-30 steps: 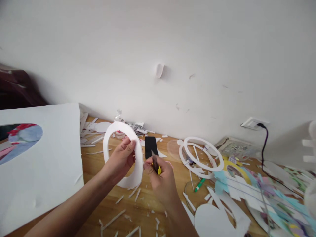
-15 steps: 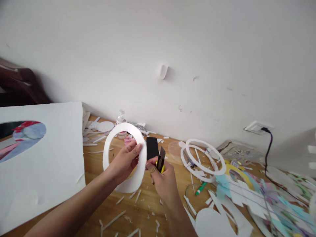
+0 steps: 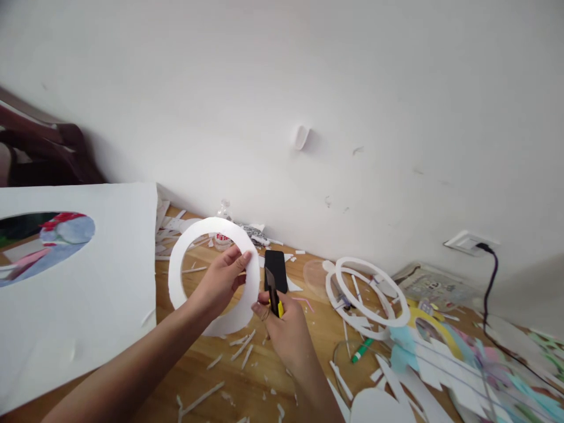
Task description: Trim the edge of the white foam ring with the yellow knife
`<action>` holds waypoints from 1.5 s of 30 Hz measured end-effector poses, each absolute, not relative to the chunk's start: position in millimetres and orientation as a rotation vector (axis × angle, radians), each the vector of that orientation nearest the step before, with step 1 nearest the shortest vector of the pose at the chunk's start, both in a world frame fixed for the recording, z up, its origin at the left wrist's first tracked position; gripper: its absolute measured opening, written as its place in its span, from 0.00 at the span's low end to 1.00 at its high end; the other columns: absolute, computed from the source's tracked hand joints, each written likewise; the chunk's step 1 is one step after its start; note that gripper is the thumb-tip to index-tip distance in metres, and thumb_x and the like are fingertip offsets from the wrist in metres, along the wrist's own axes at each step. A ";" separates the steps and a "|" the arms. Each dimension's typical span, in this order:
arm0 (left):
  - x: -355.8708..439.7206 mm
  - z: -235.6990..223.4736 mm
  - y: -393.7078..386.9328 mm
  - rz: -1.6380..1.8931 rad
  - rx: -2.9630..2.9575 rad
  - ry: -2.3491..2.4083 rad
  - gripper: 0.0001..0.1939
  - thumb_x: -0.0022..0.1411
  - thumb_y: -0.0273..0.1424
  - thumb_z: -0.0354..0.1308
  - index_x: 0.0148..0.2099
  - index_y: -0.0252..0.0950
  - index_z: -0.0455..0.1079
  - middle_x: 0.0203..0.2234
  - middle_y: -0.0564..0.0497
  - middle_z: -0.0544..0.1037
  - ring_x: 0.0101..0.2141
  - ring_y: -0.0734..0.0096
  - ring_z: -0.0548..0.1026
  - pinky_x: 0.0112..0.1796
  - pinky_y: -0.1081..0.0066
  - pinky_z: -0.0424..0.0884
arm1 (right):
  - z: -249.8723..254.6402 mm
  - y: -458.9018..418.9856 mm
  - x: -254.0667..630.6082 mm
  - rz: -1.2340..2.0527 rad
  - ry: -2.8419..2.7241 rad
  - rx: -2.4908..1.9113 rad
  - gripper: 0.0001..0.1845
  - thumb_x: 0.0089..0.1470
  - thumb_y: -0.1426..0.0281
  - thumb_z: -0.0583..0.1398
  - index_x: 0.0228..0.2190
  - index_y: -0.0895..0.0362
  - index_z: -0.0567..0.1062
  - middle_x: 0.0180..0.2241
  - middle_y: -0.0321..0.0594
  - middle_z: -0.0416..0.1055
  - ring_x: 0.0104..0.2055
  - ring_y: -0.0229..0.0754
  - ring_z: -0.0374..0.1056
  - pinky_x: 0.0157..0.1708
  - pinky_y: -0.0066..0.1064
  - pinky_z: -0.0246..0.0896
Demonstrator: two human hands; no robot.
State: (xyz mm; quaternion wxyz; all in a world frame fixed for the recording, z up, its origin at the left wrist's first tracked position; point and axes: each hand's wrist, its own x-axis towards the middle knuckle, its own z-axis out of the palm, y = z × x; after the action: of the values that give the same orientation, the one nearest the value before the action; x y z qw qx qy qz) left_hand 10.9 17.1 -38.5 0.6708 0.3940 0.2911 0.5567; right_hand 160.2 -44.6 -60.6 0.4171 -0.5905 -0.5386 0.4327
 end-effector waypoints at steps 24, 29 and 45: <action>16.6 -41.3 14.0 1.279 0.810 0.559 0.14 0.58 0.42 0.65 0.39 0.37 0.70 0.26 0.55 0.71 0.24 0.78 0.67 0.26 0.78 0.65 | -45.4 -48.5 170.0 1.150 -1.503 -1.423 0.21 0.49 0.55 0.66 0.41 0.55 0.81 0.31 0.38 0.76 0.20 0.33 0.58 0.19 0.25 0.57; 17.2 -41.0 15.1 1.319 0.785 0.570 0.15 0.57 0.42 0.66 0.38 0.38 0.70 0.27 0.55 0.72 0.25 0.77 0.68 0.28 0.77 0.66 | -47.1 -50.0 166.5 1.169 -1.490 -1.427 0.19 0.47 0.55 0.67 0.36 0.56 0.80 0.29 0.36 0.73 0.23 0.35 0.60 0.21 0.25 0.58; 29.6 -47.6 2.4 1.158 0.979 0.575 0.15 0.59 0.44 0.62 0.40 0.38 0.69 0.26 0.55 0.71 0.24 0.73 0.69 0.25 0.74 0.68 | -38.2 -48.0 186.4 1.059 -1.568 -1.495 0.16 0.52 0.55 0.64 0.33 0.55 0.79 0.30 0.37 0.76 0.27 0.37 0.65 0.22 0.26 0.57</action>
State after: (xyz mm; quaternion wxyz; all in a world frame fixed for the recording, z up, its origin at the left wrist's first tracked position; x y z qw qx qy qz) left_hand 29.6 2.4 -47.6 0.6888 0.4375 0.2571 0.5177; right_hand 186.4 -48.0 -38.2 0.3569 -0.5790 -0.6074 0.4103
